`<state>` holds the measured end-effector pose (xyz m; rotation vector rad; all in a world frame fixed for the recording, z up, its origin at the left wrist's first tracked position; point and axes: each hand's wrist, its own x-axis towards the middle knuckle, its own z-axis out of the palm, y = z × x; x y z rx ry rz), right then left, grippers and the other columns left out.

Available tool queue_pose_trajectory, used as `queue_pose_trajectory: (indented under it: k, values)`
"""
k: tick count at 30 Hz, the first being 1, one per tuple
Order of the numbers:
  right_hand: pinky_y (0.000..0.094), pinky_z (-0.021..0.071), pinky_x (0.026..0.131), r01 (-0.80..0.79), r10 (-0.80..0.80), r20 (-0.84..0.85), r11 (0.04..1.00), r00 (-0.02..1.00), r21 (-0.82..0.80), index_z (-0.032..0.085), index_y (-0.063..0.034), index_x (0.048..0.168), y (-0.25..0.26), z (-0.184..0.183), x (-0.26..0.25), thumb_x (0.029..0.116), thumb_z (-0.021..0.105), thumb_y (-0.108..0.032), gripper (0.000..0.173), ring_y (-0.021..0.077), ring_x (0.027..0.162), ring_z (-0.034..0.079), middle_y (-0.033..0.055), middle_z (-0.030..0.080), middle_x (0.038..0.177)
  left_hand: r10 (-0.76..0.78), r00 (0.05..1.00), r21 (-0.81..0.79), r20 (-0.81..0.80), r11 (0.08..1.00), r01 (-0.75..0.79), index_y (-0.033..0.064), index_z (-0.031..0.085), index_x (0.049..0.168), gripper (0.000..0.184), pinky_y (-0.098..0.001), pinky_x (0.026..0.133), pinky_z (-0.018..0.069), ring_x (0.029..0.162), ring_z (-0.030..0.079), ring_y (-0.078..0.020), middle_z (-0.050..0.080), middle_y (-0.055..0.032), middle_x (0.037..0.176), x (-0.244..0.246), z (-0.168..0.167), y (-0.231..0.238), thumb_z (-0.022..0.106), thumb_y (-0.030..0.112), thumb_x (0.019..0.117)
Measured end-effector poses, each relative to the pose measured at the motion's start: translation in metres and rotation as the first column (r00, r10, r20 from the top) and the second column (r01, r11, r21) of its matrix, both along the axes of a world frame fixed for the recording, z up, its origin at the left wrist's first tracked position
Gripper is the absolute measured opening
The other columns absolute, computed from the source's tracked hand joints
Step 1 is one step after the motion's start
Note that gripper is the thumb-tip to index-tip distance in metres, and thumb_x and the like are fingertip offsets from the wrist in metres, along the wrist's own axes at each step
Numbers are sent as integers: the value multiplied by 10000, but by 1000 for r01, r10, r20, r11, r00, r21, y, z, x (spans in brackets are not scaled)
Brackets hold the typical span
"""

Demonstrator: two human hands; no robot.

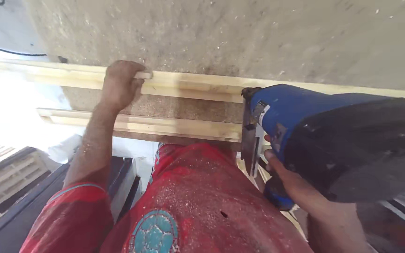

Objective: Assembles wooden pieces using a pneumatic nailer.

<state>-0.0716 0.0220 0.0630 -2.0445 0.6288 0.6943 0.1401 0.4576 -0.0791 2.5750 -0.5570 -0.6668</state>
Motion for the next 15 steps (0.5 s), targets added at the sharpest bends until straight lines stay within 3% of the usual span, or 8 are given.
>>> queue_pose_trajectory:
  k: [1, 3, 5, 9, 15]
  values:
    - [284, 593, 799, -8, 8, 2, 1000, 1000, 2, 670, -65, 1235, -2, -1, 1, 974, 672, -400, 425, 37, 825, 668, 21, 708, 1002, 1, 1000, 8, -20, 1000, -1, 124, 647, 1344, 463, -530, 1167, 399, 1319, 572, -313, 651, -123, 1356, 3, 2, 9, 702, 380, 963]
    - [235, 586, 787, 12, -12, 0, 999, 1000, 30, 664, -76, 1232, 1, 2, 7, 977, 660, -367, 387, -7, 811, 654, -19, 700, 994, -29, 998, 86, -57, 996, 34, 121, 583, 1396, 810, -566, 1169, 378, 1332, 540, -357, 596, -155, 1399, 3, 3, 9, 873, 511, 748]
    - [202, 583, 771, 51, -50, -20, 998, 999, 42, 658, -76, 1242, 8, 7, 15, 985, 656, -355, 379, -34, 799, 650, -50, 699, 995, -72, 997, 158, -9, 985, 72, 115, 560, 1399, 948, -590, 1161, 361, 1309, 540, -407, 589, -186, 1384, -2, -2, 6, 937, 505, 621]
    - [214, 592, 722, 133, -133, -59, 991, 989, -9, 667, -91, 1220, 29, 16, 28, 982, 665, -358, 358, -13, 751, 657, -63, 699, 952, -42, 999, 116, 29, 992, 39, 88, 603, 1336, 775, -579, 1132, 404, 1267, 572, -419, 620, -207, 1321, -1, -12, 6, 936, 306, 672]
    - [229, 609, 653, 287, -289, -11, 954, 957, -85, 658, -102, 1219, 73, 25, 37, 969, 681, -262, 298, 27, 713, 682, -55, 729, 1000, -85, 995, -20, 57, 996, 87, 58, 636, 1277, 630, -563, 1071, 467, 1213, 615, -401, 654, -214, 1251, 2, -23, 18, 854, 359, 768]
